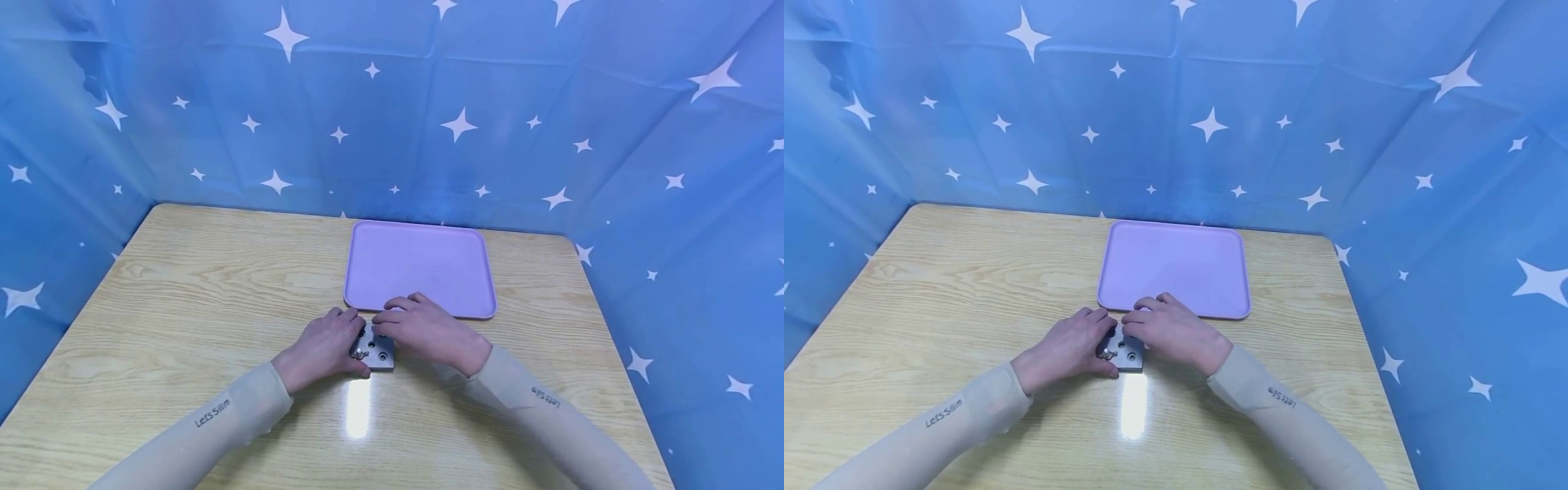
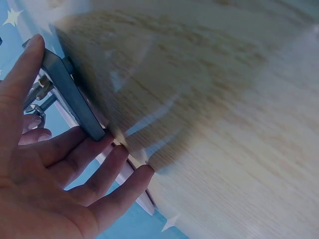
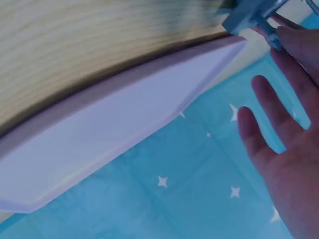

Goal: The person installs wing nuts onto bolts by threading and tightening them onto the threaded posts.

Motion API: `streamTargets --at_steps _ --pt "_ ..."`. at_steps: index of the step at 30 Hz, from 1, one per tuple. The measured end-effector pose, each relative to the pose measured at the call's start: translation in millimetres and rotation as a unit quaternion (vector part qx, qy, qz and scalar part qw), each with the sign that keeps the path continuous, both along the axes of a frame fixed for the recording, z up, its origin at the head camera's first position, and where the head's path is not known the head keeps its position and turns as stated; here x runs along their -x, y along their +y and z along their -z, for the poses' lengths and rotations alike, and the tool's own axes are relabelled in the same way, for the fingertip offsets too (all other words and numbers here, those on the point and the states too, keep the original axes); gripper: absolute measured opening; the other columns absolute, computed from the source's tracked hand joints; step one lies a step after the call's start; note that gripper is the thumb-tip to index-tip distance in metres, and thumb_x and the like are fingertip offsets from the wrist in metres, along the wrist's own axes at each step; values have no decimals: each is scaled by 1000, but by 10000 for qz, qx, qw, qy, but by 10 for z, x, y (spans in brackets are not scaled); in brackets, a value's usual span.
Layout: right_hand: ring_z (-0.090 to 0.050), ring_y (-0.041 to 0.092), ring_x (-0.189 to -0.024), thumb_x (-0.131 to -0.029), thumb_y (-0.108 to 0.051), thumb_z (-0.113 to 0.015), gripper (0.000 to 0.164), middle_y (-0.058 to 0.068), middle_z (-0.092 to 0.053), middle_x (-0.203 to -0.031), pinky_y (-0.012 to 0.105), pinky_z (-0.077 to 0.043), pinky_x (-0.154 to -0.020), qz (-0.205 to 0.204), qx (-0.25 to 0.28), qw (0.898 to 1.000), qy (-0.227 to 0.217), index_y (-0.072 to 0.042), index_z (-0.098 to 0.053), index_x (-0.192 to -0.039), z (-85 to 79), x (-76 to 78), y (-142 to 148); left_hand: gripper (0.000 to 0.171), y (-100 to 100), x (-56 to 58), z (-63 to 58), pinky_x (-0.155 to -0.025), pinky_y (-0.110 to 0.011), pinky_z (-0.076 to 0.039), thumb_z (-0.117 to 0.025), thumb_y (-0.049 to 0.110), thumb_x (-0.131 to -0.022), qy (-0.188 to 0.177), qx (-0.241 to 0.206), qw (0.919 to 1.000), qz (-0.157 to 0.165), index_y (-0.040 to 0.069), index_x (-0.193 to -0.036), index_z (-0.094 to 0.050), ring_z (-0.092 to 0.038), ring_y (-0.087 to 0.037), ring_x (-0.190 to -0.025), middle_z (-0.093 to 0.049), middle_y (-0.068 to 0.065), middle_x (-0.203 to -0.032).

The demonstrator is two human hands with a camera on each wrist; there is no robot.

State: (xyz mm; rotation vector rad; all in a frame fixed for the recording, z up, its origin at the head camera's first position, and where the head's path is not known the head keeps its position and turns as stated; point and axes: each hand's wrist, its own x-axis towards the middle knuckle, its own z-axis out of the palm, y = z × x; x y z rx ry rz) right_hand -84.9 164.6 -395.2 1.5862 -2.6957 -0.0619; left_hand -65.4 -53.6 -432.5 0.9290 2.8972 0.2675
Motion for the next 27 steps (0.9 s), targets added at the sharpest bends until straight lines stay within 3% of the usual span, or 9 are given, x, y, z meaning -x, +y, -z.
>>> streamTargets --at_steps 9,15,19,24,27 --pt "-54 14 -94 -90 -27 -69 9 -10 -66 -97 34 -41 -80 226 250 9987 394 -23 -70 -98 83 24 -81 70 1 3 4 -54 -29 -41 -79 67 -57 -16 -46 10000 19 13 -96 -60 -49 -17 -79 -50 4 -87" --pt "-53 15 -74 -92 -28 -64 12 -6 -61 -80 31 -40 -66 621 428 9955 572 -17 -67 -86 148 15 -181 71 1 4 4 -55 -29 -41 -80 67 -57 -7 -58 10000 29 12 -98 -60 -49 -17 -80 -50 4 -88" --pt "-47 12 -60 -89 -23 -64 16 -5 -54 -68 29 -40 -57 1163 728 9902 263 -14 -62 -76 162 -13 -244 71 -2 -1 3 -55 -29 -42 -80 66 -57 10 -37 10000 34 11 -97 -60 -50 -18 -80 -51 3 -89" --pt "-42 10 -50 -87 -17 -60 22 -6 -44 -58 27 -37 -45 2035 974 9739 -269 -15 -52 -66 169 -53 -315 69 0 -4 2 -54 -29 -41 -81 65 -57 20 -80 9999 65 11 -96 -60 -49 -18 -78 -51 3 -88" --pt "-41 10 -49 -86 -17 -59 24 -6 -43 -56 26 -34 -42 2342 1013 9658 -448 -16 -49 -65 175 -67 -349 69 0 -6 4 -55 -29 -42 -81 65 -57 9 -67 10000 71 11 -96 -61 -49 -18 -78 -51 3 -88"
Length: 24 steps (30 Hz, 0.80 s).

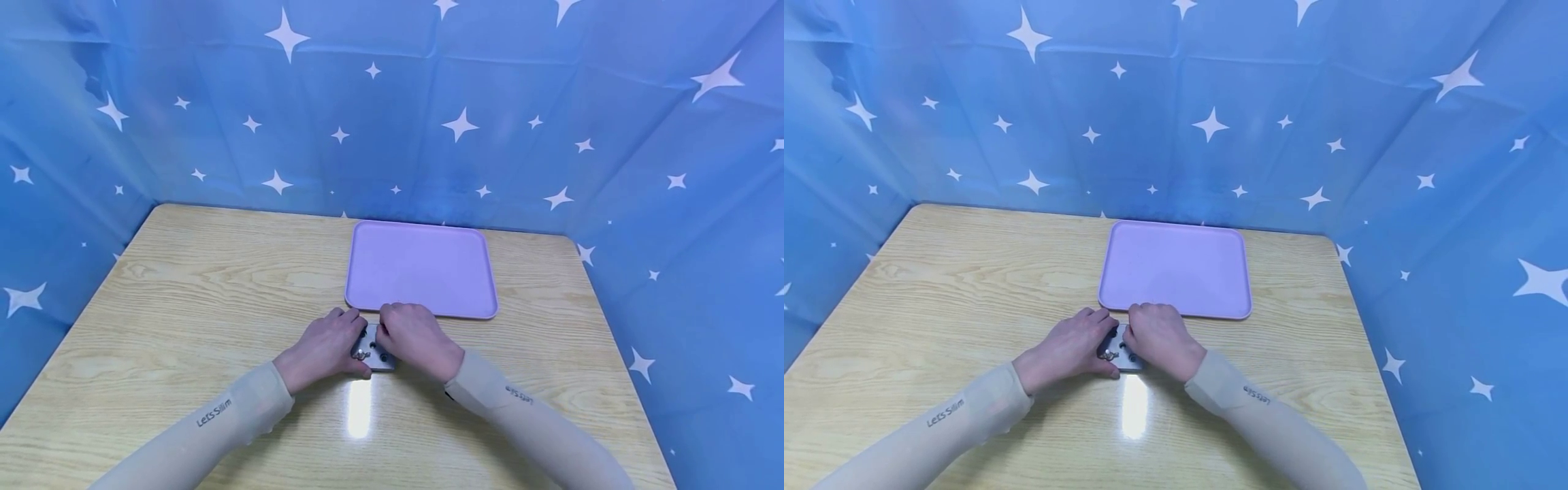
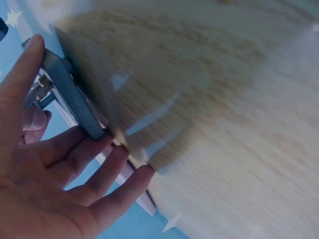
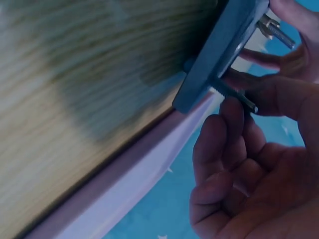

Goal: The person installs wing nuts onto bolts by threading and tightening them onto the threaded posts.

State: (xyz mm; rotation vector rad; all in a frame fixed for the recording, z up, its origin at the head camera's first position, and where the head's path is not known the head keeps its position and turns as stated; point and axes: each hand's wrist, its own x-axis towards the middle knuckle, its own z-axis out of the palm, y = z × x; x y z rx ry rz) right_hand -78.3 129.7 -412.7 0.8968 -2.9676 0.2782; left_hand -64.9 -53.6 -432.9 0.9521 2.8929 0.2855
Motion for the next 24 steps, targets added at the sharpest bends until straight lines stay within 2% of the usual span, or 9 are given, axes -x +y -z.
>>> streamTargets --at_steps 5,9,11,13,15,17,21,24 --pt "-40 8 -47 -86 -19 -59 22 -6 -43 -54 26 -32 -39 293 -27 9991 -303 -16 -49 -67 -2 4 -31 70 8 6 -2 -55 -30 -43 -81 64 -56 -45 65 10000 -39 10 -97 -61 -50 -19 -79 -51 2 -88" --pt "-44 10 -51 -89 -27 -59 19 -6 -51 -60 28 -37 -45 198 -146 9991 -349 -14 -60 -75 -67 27 10 71 11 6 -5 -54 -30 -43 -81 65 -56 -40 81 9999 -52 10 -97 -61 -51 -19 -79 -52 2 -89" --pt "-51 12 -59 -90 -30 -60 19 -5 -58 -70 30 -43 -54 -76 -173 9991 -370 -13 -67 -88 -136 47 68 72 9 7 -3 -54 -30 -43 -81 66 -56 -22 74 10000 -48 10 -98 -61 -51 -19 -79 -52 2 -89" --pt "-60 14 -77 -90 -28 -63 21 -4 -66 -90 34 -48 -68 -498 -157 9977 -429 -14 -69 -105 -219 70 151 73 6 8 1 -54 -30 -43 -80 66 -56 1 65 10000 -36 10 -98 -61 -51 -19 -80 -52 2 -90" --pt "-61 16 -97 -90 -20 -65 25 -4 -66 -111 38 -48 -80 -1026 -146 9934 -493 -17 -68 -115 -282 94 238 73 -1 9 2 -54 -30 -43 -80 66 -56 4 60 10000 -20 10 -98 -61 -51 -19 -81 -53 1 -91" --pt "-56 17 -114 -88 -12 -67 33 -5 -61 -127 41 -47 -88 -1513 -153 9870 -519 -19 -67 -120 -320 105 316 73 -2 9 -5 -55 -29 -43 -81 66 -56 0 61 10000 -21 10 -99 -61 -51 -19 -81 -53 2 -91" --pt "-53 16 -118 -86 -9 -71 35 -7 -58 -133 41 -47 -86 -2187 -412 9745 -288 -22 -68 -119 -281 105 384 73 -2 8 -14 -56 -30 -43 -81 66 -56 -12 70 10000 -39 11 -101 -62 -52 -19 -82 -53 2 -91" --pt "-55 16 -115 -86 -14 -73 32 -7 -61 -129 40 -47 -84 -2350 -604 9701 62 -22 -69 -116 -216 90 382 73 5 9 -8 -55 -30 -43 -80 66 -56 -32 65 10000 -14 11 -101 -62 -51 -19 -82 -53 2 -91"
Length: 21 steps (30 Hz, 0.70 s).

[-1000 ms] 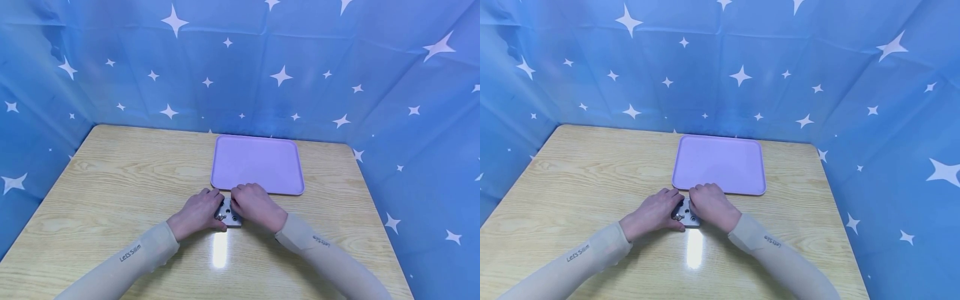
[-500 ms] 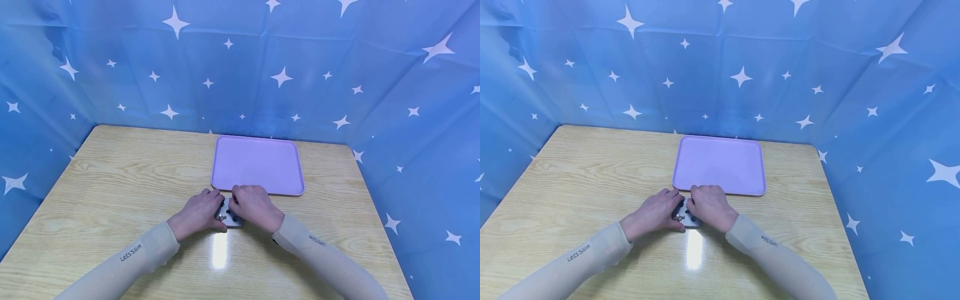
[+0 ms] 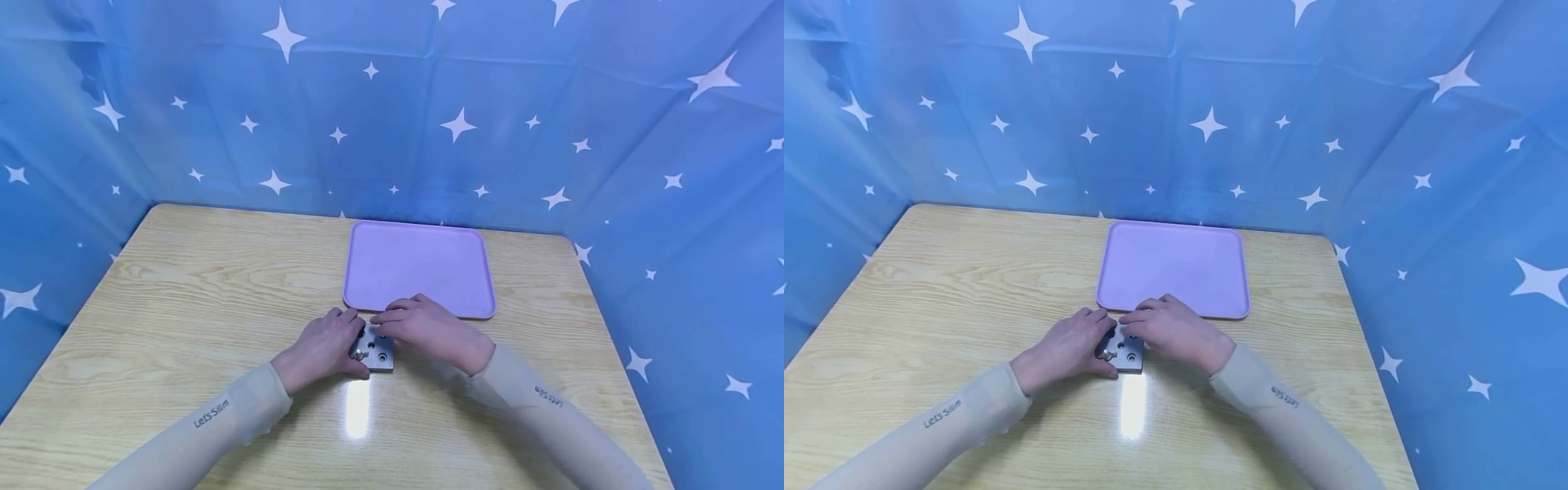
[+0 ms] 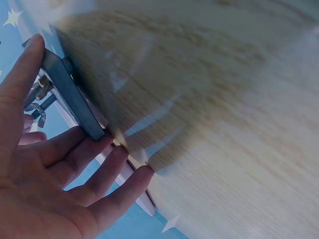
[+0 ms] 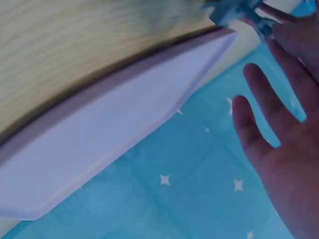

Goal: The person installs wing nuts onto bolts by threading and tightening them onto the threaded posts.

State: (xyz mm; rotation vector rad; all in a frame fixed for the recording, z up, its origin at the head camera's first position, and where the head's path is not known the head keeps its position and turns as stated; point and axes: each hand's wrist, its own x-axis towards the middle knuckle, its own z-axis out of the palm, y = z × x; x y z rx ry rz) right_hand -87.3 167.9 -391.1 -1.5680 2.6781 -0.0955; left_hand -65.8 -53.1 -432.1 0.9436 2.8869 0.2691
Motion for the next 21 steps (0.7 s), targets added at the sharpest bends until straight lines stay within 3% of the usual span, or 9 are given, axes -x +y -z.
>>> streamTargets --at_steps 6,14,21 --pt "-60 15 -102 -89 -26 -70 17 -8 -67 -108 35 -45 -85 369 146 9977 542 -23 -71 -106 112 -8 -56 73 -1 2 11 -54 -29 -41 -79 68 -57 -40 -12 10000 8 11 -99 -61 -50 -18 -80 -51 3 -88" --pt "-56 13 -77 -90 -33 -68 12 -8 -63 -83 33 -41 -71 849 395 9936 627 -21 -69 -92 179 -16 -151 73 -4 1 16 -55 -29 -42 -79 68 -57 9 -24 10000 0 11 -99 -61 -50 -18 -81 -51 3 -89" --pt "-50 11 -58 -88 -24 -69 13 -6 -57 -69 29 -38 -54 1330 642 9870 630 -16 -64 -79 224 -66 -249 73 -6 -4 16 -55 -30 -42 -80 67 -57 13 -58 10000 -2 10 -98 -61 -50 -19 -80 -51 3 -88"
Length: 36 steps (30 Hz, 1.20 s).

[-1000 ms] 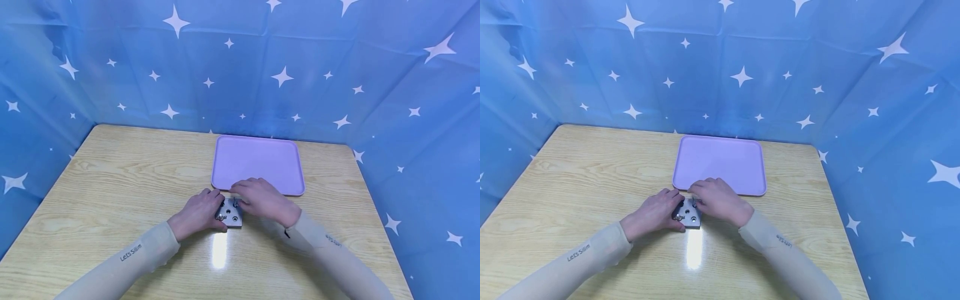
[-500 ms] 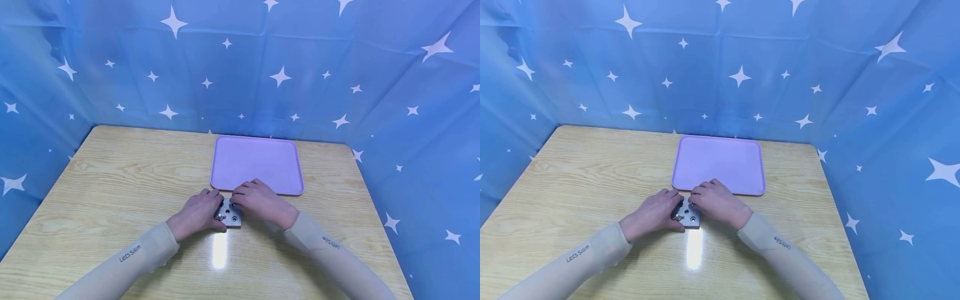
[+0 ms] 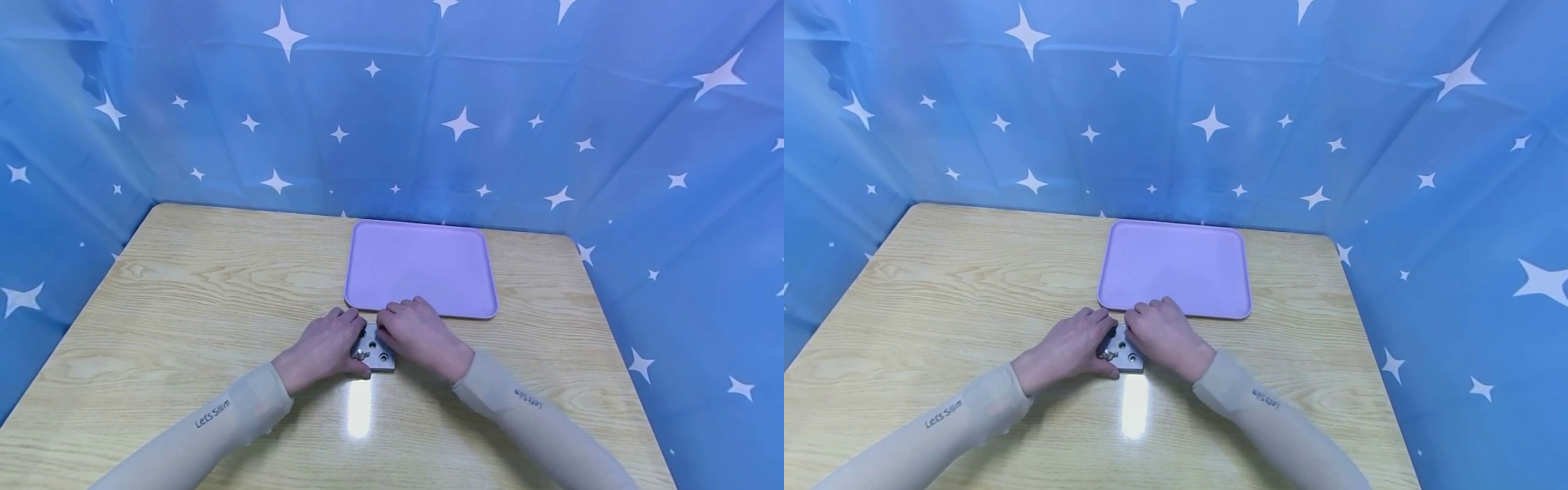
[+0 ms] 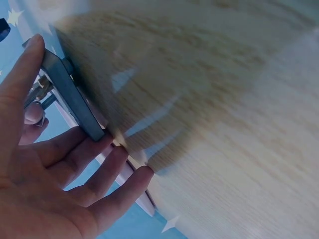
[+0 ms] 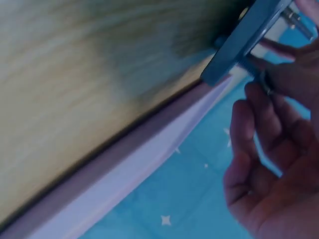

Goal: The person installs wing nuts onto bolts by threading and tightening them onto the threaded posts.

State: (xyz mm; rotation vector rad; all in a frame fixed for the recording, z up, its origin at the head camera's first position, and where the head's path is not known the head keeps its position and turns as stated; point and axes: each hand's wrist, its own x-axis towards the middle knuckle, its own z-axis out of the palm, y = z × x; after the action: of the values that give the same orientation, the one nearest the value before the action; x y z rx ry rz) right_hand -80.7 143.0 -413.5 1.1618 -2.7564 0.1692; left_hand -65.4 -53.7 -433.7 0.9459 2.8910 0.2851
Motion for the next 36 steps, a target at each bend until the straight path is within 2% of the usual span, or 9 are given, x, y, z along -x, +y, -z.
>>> streamTargets --at_steps 7,10,12,16,18,21,24,30,36 --pt "-48 12 -53 -86 -20 -70 14 -4 -55 -65 28 -37 -48 397 360 9985 101 -13 -63 -76 48 -64 -35 72 11 -3 -5 -55 -29 -42 -80 67 -57 -23 59 10000 -28 11 -98 -61 -50 -18 -80 -51 3 -87" --pt "-50 11 -55 -88 -25 -68 15 -4 -56 -67 29 -40 -51 449 280 9985 -139 -13 -65 -80 21 -65 -27 73 10 -6 -3 -55 -29 -43 -80 67 -57 -13 64 10000 -24 10 -98 -61 -51 -18 -80 -52 3 -88" --pt "-54 12 -63 -90 -31 -66 18 -4 -60 -75 31 -44 -57 419 135 9983 -377 -13 -67 -90 -28 -54 -2 73 9 -8 0 -55 -30 -44 -79 67 -57 24 63 10000 -16 10 -98 -61 -52 -19 -81 -53 2 -89" --pt "-59 15 -94 -91 -29 -65 28 -5 -65 -106 38 -48 -77 -169 -301 9966 -748 -18 -65 -116 -146 -9 90 74 7 -10 2 -55 -31 -45 -80 67 -56 79 36 10000 -20 10 -100 -62 -53 -19 -82 -54 1 -91" --pt "-55 16 -109 -91 -22 -66 33 -7 -61 -121 40 -46 -85 -670 -609 9932 -734 -21 -62 -124 -188 9 139 75 7 -9 2 -56 -31 -45 -80 67 -56 74 33 10000 -27 10 -102 -62 -53 -19 -83 -54 1 -92" --pt "-50 15 -119 -90 -14 -67 40 -10 -57 -131 41 -43 -89 -1217 -939 9864 -583 -24 -61 -128 -220 17 192 77 8 -7 -2 -57 -31 -45 -80 67 -57 57 48 10000 -19 10 -105 -62 -52 -19 -83 -54 2 -92" --pt "-49 14 -119 -91 -13 -66 37 -12 -57 -130 40 -42 -88 -1405 -1157 9827 -329 -25 -62 -126 -215 20 209 76 3 -7 1 -57 -30 -45 -80 67 -57 76 76 9999 2 10 -103 -62 -52 -19 -83 -53 2 -91" --pt "-51 13 -114 -92 -14 -64 26 -12 -62 -120 37 -42 -88 -1343 -1193 9837 -79 -25 -67 -115 -177 42 190 72 8 -1 5 -56 -30 -43 -80 66 -56 42 88 10000 0 11 -99 -61 -52 -19 -82 -52 2 -90" --pt "-56 14 -94 -91 -22 -67 8 -9 -66 -98 34 -43 -79 -1108 -973 9890 143 -24 -70 -99 -131 45 127 71 10 1 -7 -55 -29 -42 -80 66 -56 -8 101 9999 -10 11 -97 -60 -50 -18 -80 -51 3 -89"
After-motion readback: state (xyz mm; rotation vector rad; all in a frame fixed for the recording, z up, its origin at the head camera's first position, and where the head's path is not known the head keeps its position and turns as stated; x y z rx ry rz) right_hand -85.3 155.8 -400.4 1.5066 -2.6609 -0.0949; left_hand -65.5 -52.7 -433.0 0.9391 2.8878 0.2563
